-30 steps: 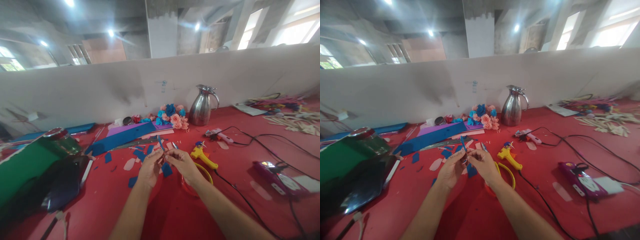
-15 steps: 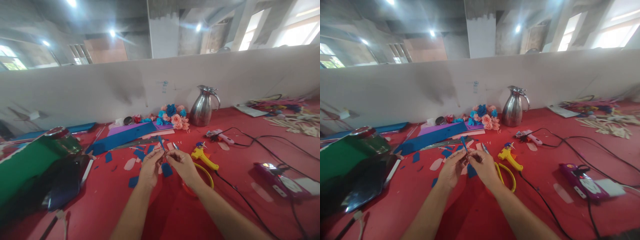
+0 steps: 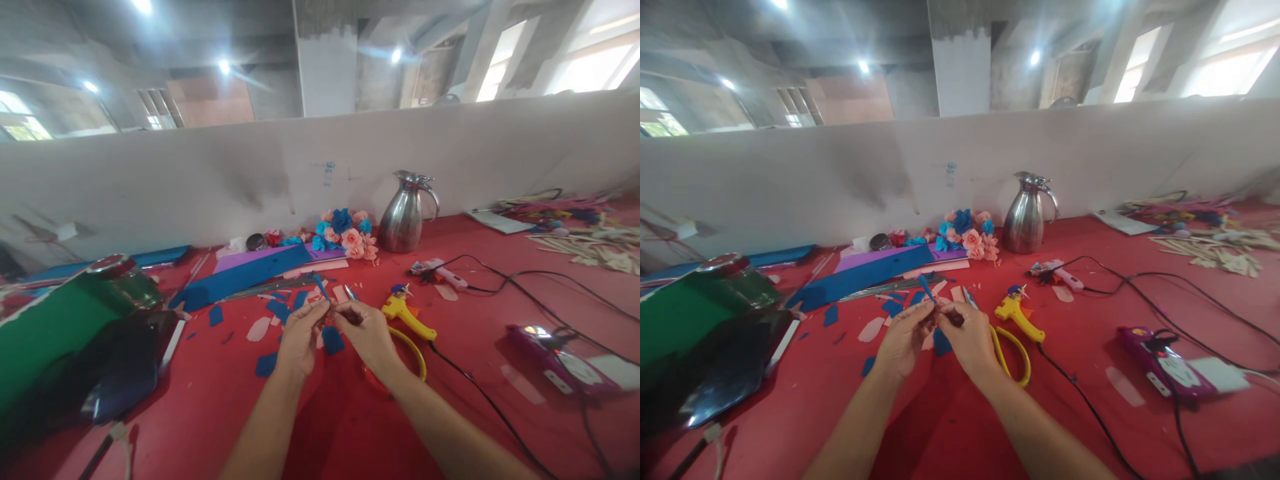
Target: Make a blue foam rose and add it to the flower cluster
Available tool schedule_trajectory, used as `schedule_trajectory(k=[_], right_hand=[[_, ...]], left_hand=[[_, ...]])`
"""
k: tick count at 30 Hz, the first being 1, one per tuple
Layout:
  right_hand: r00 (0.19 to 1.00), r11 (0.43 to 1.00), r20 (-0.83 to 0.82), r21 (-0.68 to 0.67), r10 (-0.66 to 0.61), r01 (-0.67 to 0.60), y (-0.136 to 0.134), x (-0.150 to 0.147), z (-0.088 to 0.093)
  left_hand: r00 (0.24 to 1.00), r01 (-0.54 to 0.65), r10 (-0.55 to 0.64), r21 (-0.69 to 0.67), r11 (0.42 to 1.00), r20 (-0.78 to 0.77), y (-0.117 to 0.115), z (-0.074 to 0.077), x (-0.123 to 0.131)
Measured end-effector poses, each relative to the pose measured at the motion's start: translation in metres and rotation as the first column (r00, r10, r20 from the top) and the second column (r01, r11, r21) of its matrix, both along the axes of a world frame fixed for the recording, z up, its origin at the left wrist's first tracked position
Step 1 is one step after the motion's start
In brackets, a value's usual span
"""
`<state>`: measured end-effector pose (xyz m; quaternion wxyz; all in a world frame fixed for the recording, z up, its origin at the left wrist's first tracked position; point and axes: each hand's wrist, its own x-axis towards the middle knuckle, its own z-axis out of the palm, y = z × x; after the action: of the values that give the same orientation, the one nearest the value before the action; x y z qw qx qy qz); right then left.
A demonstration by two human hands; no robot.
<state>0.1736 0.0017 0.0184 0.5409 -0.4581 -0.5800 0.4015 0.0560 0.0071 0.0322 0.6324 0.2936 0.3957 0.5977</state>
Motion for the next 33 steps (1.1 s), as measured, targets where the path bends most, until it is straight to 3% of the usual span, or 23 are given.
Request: schedule_trajectory(k=[9, 18, 21, 26, 33], right_hand=[[0.995, 0.997, 0.087, 0.072, -0.046, 0.039, 0.0001, 0.0001, 0.0002], [0.941, 0.973, 0.284, 0.188, -0.183, 0.133, -0.0018, 0.0010, -0.0041], [0.947, 0.975, 0.264, 0.176, -0.182, 0.139, -0.0026, -0.0005, -0.0039], [0.999, 0.998, 0.045, 0.063, 0.015, -0.017, -0.0035, -0.0060, -0.0013], [0.999, 0.999, 0.037, 0.043, 0.023, -0.025, -0.0034, -0.0051, -0.0017]], left_hand=[[0.988, -0.057, 0.064, 0.053, 0.997, -0.139, 0.0009, -0.0040, -0.0011], [0.948, -0.060, 0.112, 0.176, 0.983, -0.297, 0.0007, -0.0078, -0.0021], [0.967, 0.006, 0.041, 0.182, 0.983, -0.253, 0.0004, -0.0068, -0.0030], [0.990, 0.118, -0.106, 0.128, 0.985, -0.091, 0.0013, -0.0049, -0.0045], [0.993, 0.107, -0.102, 0.084, 0.991, -0.062, 0.0024, -0.0057, -0.0055]])
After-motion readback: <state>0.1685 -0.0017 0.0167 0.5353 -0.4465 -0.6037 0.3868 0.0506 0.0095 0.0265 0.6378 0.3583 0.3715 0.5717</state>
